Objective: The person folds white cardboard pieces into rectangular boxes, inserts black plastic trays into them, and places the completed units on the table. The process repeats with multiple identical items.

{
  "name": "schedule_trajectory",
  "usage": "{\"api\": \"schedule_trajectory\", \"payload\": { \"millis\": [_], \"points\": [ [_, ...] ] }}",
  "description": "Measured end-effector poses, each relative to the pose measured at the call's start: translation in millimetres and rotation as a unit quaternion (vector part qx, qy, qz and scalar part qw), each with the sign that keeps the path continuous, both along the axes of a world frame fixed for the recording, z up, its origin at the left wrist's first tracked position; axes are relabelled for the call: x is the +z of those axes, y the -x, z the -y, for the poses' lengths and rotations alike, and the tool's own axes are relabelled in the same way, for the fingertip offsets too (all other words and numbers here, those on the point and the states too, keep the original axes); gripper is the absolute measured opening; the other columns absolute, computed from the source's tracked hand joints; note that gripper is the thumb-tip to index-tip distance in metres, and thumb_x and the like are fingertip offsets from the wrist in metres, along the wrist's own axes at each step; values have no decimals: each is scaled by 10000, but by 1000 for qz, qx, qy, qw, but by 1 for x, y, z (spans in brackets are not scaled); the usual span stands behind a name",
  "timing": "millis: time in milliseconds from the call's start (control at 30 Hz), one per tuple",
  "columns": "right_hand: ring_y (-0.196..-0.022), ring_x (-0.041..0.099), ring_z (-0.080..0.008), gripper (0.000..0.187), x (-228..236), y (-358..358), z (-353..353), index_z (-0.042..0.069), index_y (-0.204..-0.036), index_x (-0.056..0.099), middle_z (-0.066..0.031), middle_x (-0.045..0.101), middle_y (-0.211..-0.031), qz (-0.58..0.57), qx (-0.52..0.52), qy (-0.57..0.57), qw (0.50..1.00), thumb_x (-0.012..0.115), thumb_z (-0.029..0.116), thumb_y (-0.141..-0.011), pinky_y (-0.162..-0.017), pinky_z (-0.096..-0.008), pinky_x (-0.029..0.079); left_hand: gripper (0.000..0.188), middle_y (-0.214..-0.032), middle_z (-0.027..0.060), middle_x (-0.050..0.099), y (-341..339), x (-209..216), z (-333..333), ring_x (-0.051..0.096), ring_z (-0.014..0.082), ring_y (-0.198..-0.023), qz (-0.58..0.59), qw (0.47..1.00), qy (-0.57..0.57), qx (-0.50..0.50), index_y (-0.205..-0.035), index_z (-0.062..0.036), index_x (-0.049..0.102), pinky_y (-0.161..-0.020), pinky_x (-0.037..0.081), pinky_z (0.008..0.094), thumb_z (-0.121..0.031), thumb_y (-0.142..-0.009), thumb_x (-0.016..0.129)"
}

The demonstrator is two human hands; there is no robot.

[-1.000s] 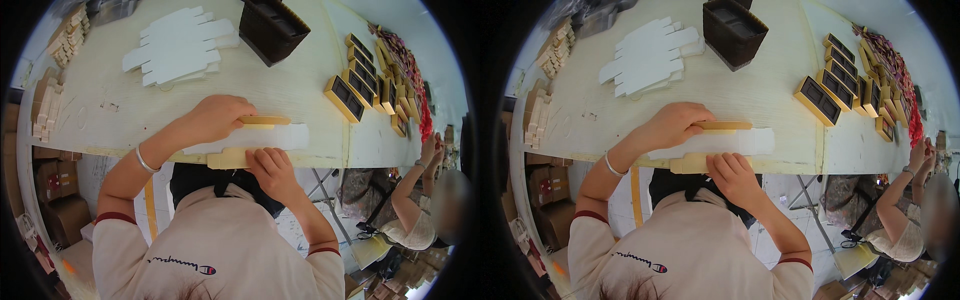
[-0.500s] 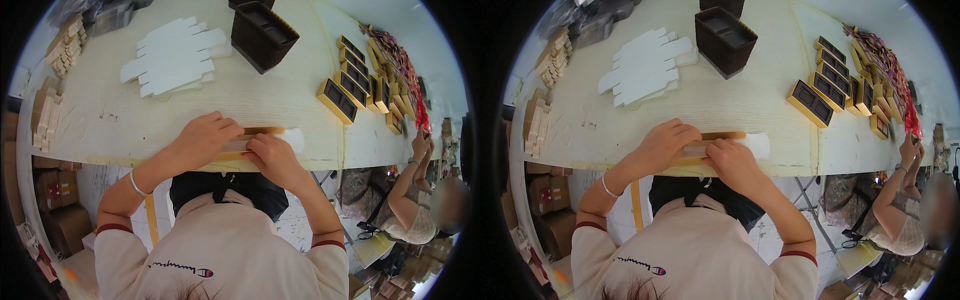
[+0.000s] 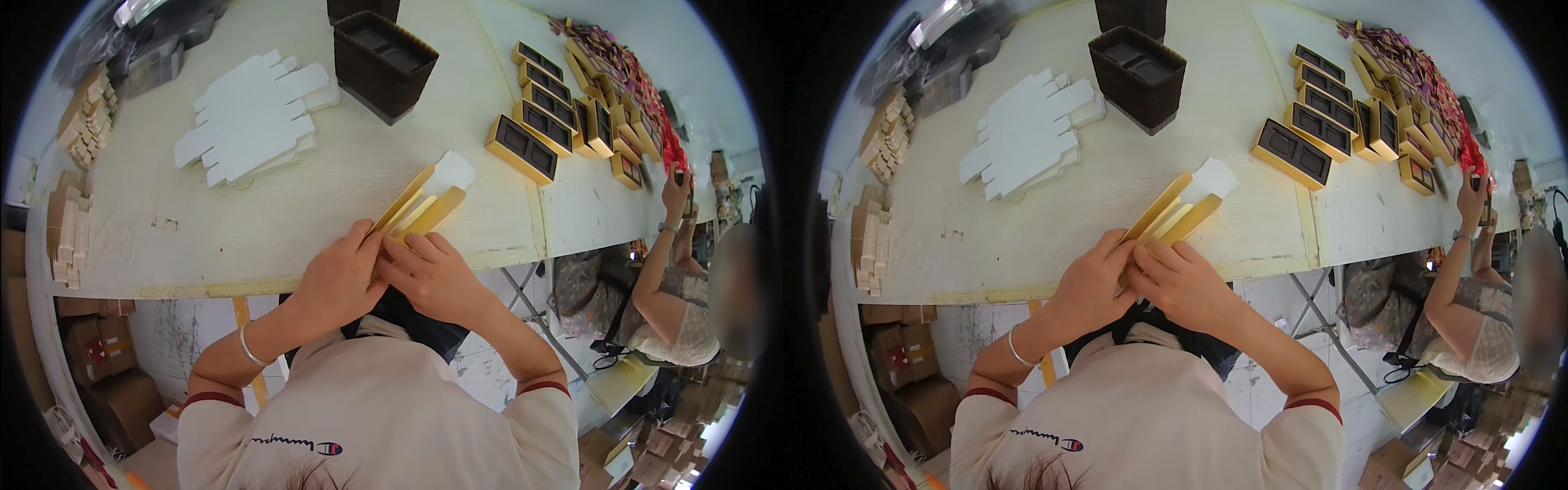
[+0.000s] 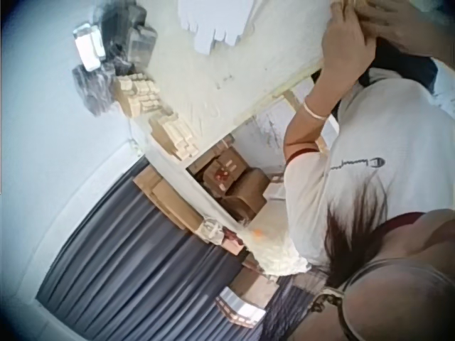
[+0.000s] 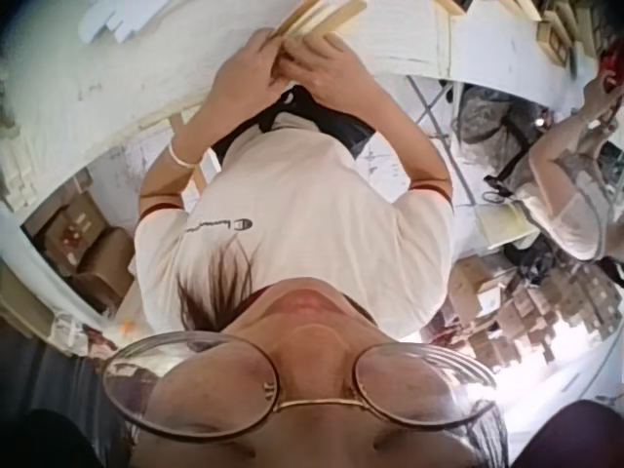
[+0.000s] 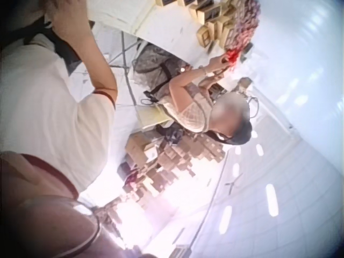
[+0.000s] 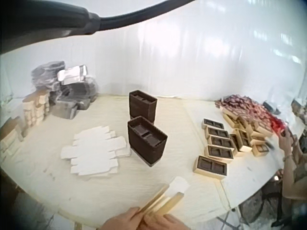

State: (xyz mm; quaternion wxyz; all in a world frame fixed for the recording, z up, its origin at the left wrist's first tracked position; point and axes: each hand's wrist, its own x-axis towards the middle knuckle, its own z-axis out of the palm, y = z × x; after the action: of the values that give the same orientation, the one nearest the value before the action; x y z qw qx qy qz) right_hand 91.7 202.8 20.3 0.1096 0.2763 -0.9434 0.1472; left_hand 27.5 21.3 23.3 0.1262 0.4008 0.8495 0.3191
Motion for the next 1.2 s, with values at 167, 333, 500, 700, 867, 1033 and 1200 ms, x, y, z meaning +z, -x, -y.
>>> {"api": "schedule_trajectory", "payload": {
  "millis": [167, 333, 500, 700, 867, 1033, 1200],
  "points": [
    [-1039, 526, -286, 240, -8, -5, -15, 46, -862, 613, -100, 543, -1106, 34, 24, 172, 984, 745, 101, -670, -839, -370, 454, 501, -1176, 156, 502, 18, 34, 25, 587, 323, -970, 98, 985, 60, -130, -1218, 1, 512, -818, 498, 406, -126, -770, 696],
    [-1008, 527, -308, 212, -15, 1, -27, 12, -770, 594, -103, 546, -1032, 106, 40, 273, 955, 765, 31, -646, -826, -375, 470, 417, -1045, 93, 542, 38, 19, 23, 537, 257, -960, -26, 973, 62, -222, -1075, -84, 599, -810, 467, 349, -176, -708, 776],
    [-918, 525, -286, 176, -8, 4, -18, 10, -718, 568, -91, 533, -883, 100, 11, 223, 970, 735, 28, -665, -784, -358, 472, 273, -991, 56, 549, 26, -8, 4, 524, 239, -946, -168, 972, -103, -131, -879, -78, 639, -777, 465, 346, -203, -686, 788],
    [-895, 516, -297, 246, 0, 7, -9, -1, -878, 546, -101, 513, -835, 92, -13, 175, 980, 695, 15, -683, -772, -366, 467, 134, -850, 54, 584, 11, -19, -4, 578, 232, -689, 22, 987, -142, -73, -816, -46, 670, -604, 482, 309, -89, -728, 761],
    [-1089, 517, -330, 328, 2, 0, -6, -18, -1008, 537, -155, 561, -1102, 54, -21, 190, 980, 662, -3, -705, -856, -355, 470, 83, -754, 64, 575, 7, -25, -5, 571, 226, -624, -28, 981, -174, -80, -822, -28, 684, -542, 461, 304, -32, -752, 729],
    [-1133, 515, -303, 472, 3, -38, -12, -16, -1161, 549, -167, 500, -1328, -1, -51, 60, 997, 640, -33, -698, -897, -356, 460, 77, -730, 62, 564, 4, -23, -1, 550, 187, -584, 3, 985, -166, -49, -828, -16, 685, -511, 435, 299, -13, -762, 724],
    [-949, 575, -263, 416, -30, -41, -5, 13, -1093, 621, -137, 566, -1220, -69, -66, 140, 986, 663, -42, -683, -796, -344, 480, 152, -734, 63, 571, 6, -18, -1, 531, 151, -568, 88, 982, -161, -54, -951, -13, 653, -514, 430, 279, -43, -811, 704]
  ]
}}
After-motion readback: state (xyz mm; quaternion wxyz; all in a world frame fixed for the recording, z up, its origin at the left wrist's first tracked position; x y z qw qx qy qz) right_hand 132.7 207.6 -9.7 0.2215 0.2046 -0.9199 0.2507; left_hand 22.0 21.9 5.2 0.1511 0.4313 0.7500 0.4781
